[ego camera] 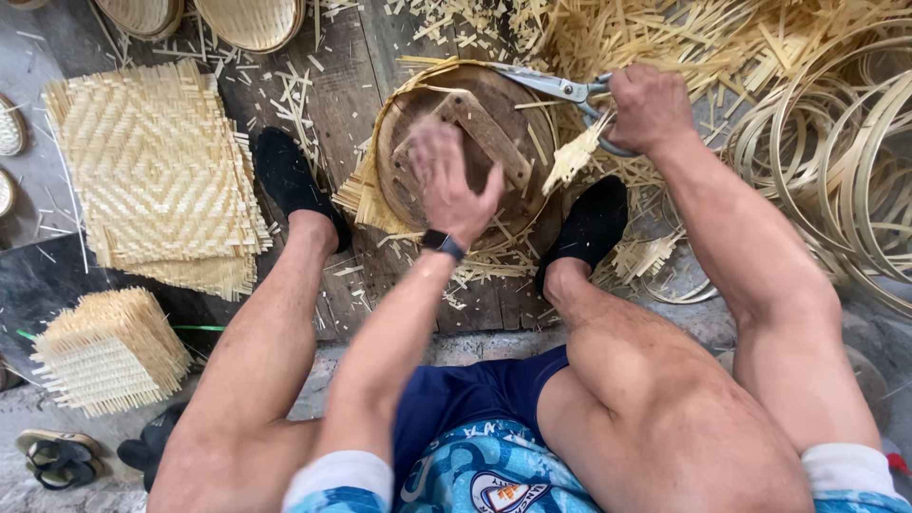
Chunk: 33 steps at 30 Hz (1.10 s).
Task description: The person places a woven mat onto a wooden mold, then uses shears to trim the excess mat edges around the circular rim. The person repeats this process with multiple mats, stacking the finished pieces aside.
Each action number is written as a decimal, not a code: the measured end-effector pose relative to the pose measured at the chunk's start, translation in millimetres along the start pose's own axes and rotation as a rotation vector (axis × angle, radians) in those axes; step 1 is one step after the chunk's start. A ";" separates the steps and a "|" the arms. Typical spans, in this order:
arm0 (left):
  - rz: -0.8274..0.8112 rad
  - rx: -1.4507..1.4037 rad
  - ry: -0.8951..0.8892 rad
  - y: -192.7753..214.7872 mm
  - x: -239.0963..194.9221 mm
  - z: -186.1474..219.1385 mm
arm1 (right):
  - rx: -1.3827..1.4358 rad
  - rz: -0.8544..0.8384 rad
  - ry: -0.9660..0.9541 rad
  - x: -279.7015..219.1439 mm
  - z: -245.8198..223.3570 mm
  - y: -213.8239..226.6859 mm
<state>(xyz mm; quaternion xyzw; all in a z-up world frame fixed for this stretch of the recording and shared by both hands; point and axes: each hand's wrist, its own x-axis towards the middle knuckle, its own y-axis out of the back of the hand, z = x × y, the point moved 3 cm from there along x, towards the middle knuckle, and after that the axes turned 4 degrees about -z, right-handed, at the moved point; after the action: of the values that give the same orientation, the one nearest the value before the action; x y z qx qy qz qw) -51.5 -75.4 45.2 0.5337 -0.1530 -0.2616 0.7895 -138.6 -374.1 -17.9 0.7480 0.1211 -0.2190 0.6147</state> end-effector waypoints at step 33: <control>-0.384 -0.286 -0.269 -7.5 -4.4 13.5 | -0.305 0.333 -0.006 34.2 -30.5 -0.1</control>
<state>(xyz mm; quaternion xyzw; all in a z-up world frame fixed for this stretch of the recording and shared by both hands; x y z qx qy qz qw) -64.0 -85.3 43.6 0.3964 -0.1142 -0.4940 0.7654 -103.3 -347.5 -29.7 0.6554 0.0260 -0.0958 0.7488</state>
